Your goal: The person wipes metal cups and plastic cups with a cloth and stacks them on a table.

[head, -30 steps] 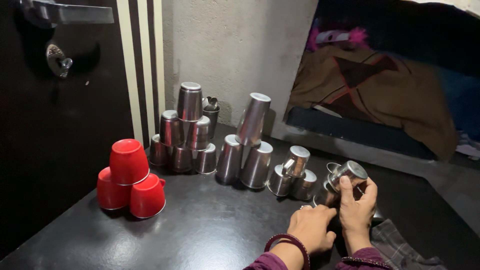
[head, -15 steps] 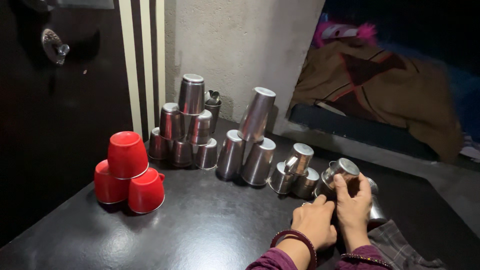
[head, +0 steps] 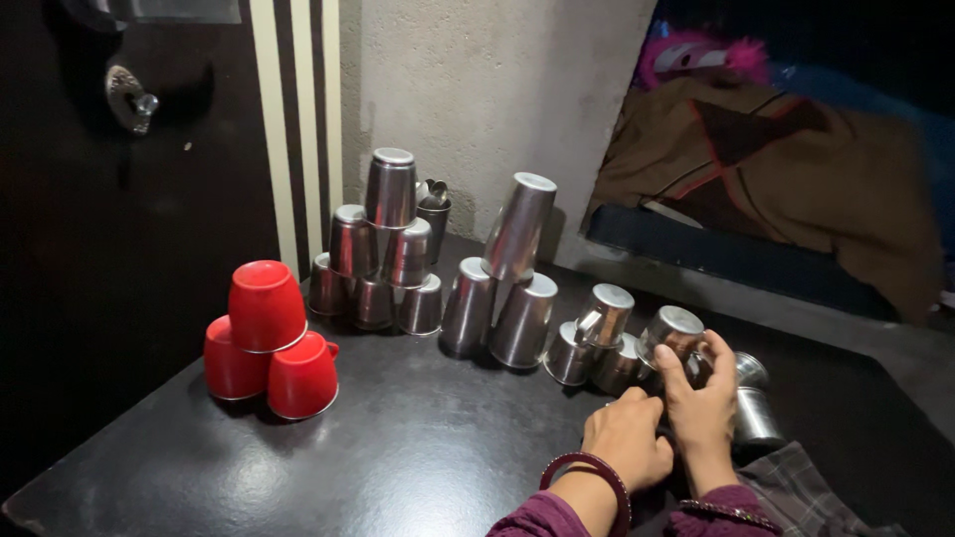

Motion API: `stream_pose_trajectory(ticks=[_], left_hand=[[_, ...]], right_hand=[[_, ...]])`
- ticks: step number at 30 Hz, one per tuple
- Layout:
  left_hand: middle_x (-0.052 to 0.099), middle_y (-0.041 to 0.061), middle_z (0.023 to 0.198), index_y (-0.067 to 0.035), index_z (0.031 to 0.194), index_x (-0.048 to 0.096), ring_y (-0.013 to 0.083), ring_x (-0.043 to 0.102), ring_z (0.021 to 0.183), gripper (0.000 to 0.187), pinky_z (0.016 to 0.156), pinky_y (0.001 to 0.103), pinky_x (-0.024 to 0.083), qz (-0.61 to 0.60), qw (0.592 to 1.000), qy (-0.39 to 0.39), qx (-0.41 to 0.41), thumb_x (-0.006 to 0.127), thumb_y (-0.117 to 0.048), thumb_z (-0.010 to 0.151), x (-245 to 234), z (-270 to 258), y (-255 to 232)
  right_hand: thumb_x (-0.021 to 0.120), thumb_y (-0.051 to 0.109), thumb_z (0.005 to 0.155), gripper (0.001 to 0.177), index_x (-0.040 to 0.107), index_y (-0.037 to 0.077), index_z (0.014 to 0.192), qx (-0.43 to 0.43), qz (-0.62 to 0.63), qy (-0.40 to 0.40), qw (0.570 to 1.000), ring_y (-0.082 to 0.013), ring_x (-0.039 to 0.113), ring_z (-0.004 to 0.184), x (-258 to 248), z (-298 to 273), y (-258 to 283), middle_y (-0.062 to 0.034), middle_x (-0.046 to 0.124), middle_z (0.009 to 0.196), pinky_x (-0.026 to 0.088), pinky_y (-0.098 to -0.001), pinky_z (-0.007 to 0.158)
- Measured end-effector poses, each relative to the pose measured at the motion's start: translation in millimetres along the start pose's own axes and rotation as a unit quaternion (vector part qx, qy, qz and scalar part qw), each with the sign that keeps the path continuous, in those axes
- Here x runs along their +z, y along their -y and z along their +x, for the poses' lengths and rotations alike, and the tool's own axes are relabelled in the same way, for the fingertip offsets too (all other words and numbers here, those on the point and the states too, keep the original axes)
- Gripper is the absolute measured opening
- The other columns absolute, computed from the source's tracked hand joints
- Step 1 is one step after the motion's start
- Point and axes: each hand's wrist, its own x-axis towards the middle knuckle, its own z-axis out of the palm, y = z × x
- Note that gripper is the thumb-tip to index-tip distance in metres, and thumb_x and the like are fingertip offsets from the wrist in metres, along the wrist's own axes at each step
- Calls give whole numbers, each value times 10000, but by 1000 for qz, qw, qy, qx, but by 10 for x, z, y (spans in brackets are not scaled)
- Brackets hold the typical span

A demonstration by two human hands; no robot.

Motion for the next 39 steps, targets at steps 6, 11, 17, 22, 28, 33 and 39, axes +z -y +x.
stream_pose_trajectory(ticks=[6, 11, 17, 22, 28, 33, 39], left_hand=[[630, 155, 1126, -62, 1036, 674, 399, 641, 1036, 238, 908, 510, 510, -25, 1000, 2, -11, 662, -175, 827, -91, -33, -31], [634, 120, 1204, -100, 1088, 715, 368, 638, 1072, 283, 935, 484, 502, -66, 997, -38, -20, 682, -181, 819, -137, -61, -36], [622, 114, 1221, -90, 1044, 739, 351, 584, 1134, 265, 1003, 460, 457, -15, 996, -81, -17, 725, -181, 795, -161, -42, 49], [600, 113, 1221, -86, 1043, 735, 348, 540, 1159, 269, 1021, 478, 405, 18, 995, -94, -30, 739, -176, 790, -155, -27, 98], [604, 95, 1201, -92, 1044, 729, 331, 535, 1169, 264, 1027, 474, 396, 33, 994, -88, -57, 740, -180, 795, -211, -28, 97], [602, 91, 1202, -99, 1035, 731, 326, 533, 1178, 254, 1034, 466, 392, 25, 994, -86, -64, 741, -167, 791, -242, -25, 93], [608, 92, 1200, -97, 1015, 737, 328, 537, 1175, 242, 1035, 462, 399, 19, 994, -94, -61, 747, -171, 785, -251, -41, 87]], right_hand=[[800, 436, 815, 832, 496, 45, 1483, 24, 5, 10, 1000, -313, 576, 1269, 5, -3, -176, -195, 596, 1383, 454, -441, 1043], [834, 363, 771, 825, 523, 24, 1456, 55, 13, 31, 998, -279, 649, 1155, -6, 10, -387, -183, 662, 1289, 514, -406, 965], [856, 238, 718, 790, 562, -13, 1407, 32, 31, 42, 998, -226, 662, 1091, 67, 92, -750, -155, 685, 1226, 529, -364, 913], [861, 195, 695, 768, 585, -19, 1379, 70, 36, 64, 995, -194, 659, 987, 83, 142, -855, -124, 706, 1127, 535, -337, 834], [834, 128, 712, 687, 606, -35, 1339, 77, 96, 88, 988, -173, 657, 970, 65, 148, -855, -109, 711, 1101, 529, -319, 829], [821, 105, 712, 692, 595, -22, 1355, 89, 115, 95, 985, -183, 660, 1030, 34, 122, -765, -108, 709, 1148, 525, -326, 876], [831, 103, 715, 685, 599, -14, 1348, 79, 95, 97, 988, -193, 664, 1086, 3, 163, -818, -113, 686, 1222, 528, -330, 913]])
